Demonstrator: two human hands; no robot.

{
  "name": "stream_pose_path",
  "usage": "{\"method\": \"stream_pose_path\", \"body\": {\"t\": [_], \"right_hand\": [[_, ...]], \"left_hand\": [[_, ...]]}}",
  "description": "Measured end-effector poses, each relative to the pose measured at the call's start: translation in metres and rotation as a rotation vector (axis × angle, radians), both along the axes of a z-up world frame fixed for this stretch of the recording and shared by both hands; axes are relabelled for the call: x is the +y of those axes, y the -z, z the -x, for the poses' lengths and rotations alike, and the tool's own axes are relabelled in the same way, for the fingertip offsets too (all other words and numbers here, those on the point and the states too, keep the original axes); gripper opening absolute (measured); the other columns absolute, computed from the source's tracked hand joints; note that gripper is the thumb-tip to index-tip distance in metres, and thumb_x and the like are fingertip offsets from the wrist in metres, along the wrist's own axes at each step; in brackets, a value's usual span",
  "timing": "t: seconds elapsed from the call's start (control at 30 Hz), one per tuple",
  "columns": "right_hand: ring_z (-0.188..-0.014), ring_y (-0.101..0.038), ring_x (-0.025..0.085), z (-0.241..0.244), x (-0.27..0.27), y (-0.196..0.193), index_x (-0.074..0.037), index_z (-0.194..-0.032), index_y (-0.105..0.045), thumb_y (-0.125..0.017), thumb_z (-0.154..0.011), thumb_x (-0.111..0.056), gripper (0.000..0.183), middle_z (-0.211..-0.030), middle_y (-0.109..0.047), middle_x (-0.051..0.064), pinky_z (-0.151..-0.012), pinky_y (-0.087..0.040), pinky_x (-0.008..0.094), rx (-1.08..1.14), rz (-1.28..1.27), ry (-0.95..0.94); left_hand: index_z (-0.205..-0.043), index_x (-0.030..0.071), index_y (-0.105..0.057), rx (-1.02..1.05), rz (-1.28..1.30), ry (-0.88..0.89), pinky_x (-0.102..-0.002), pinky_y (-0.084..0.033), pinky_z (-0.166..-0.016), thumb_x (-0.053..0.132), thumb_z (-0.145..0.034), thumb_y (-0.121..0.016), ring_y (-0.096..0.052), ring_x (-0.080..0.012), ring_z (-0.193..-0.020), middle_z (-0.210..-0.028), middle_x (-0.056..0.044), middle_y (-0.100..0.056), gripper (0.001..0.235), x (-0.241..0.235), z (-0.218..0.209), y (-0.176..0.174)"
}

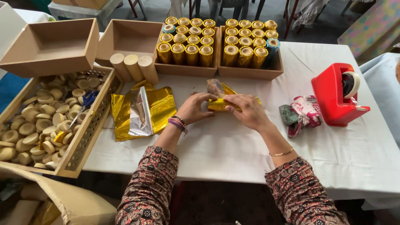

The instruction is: The person picks plain wooden cylinders from a cardboard box, wraps each one in gold foil, presses the foil around the ends, and places the finished wrapped cylinders into boxes alongside already wrapped ones. They repeat this wrapping cycle for several cylinders at the table.

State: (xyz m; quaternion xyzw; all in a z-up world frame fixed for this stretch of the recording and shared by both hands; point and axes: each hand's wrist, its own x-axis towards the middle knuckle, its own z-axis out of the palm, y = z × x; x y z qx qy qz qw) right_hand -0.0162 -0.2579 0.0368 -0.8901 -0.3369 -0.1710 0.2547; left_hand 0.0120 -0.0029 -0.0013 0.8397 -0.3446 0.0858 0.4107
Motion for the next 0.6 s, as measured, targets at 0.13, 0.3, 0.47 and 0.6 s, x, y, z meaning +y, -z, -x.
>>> {"method": "stream_pose_path", "body": {"t": [0.13, 0.3, 0.47, 0.6], "right_hand": [[-0.111, -0.070, 0.026, -0.021, -0.029, 0.015, -0.015, -0.120, -0.075, -0.058, -0.100, -0.042, 0.038, -0.119, -0.075, 0.009, -0.101, -0.053, 0.041, 0.191, 0.025, 0.245], [-0.116, -0.068, 0.029, -0.021, -0.052, 0.003, -0.011, -0.121, -0.075, -0.049, -0.103, -0.054, 0.053, -0.122, -0.075, 0.012, -0.102, -0.050, 0.043, 0.141, -0.045, 0.336], [-0.124, -0.067, 0.030, -0.023, -0.039, 0.016, -0.009, -0.120, -0.074, -0.040, -0.106, -0.062, 0.065, -0.127, -0.074, 0.015, -0.107, -0.049, 0.038, 0.414, -0.351, -0.059], [-0.125, -0.060, 0.030, -0.037, -0.045, 0.033, -0.020, -0.124, -0.076, -0.029, -0.104, -0.063, 0.067, -0.132, -0.070, 0.006, -0.109, -0.042, 0.045, 0.618, -0.032, 0.030]], "left_hand": [[-0.119, 0.016, -0.068, -0.052, -0.017, -0.045, -0.048, -0.035, -0.113, 0.023, -0.071, -0.086, -0.064, -0.0285, -0.116, -0.117, -0.006, -0.072, 0.052, -0.002, -0.005, 0.003], [-0.111, 0.016, -0.066, -0.028, -0.063, -0.027, -0.052, -0.031, -0.119, 0.025, -0.070, -0.086, -0.067, -0.0245, -0.111, -0.110, -0.003, -0.073, 0.047, -0.003, 0.001, -0.004], [-0.109, 0.016, -0.066, -0.005, -0.142, 0.011, -0.055, -0.028, -0.118, 0.027, -0.067, -0.087, -0.068, -0.0251, -0.107, -0.105, -0.005, -0.073, 0.048, 0.000, 0.004, -0.008], [-0.107, 0.016, -0.067, 0.035, -0.182, 0.056, -0.054, -0.030, -0.121, 0.028, -0.067, -0.086, -0.069, -0.0261, -0.104, -0.101, -0.006, -0.074, 0.046, 0.001, 0.004, -0.013]]}}
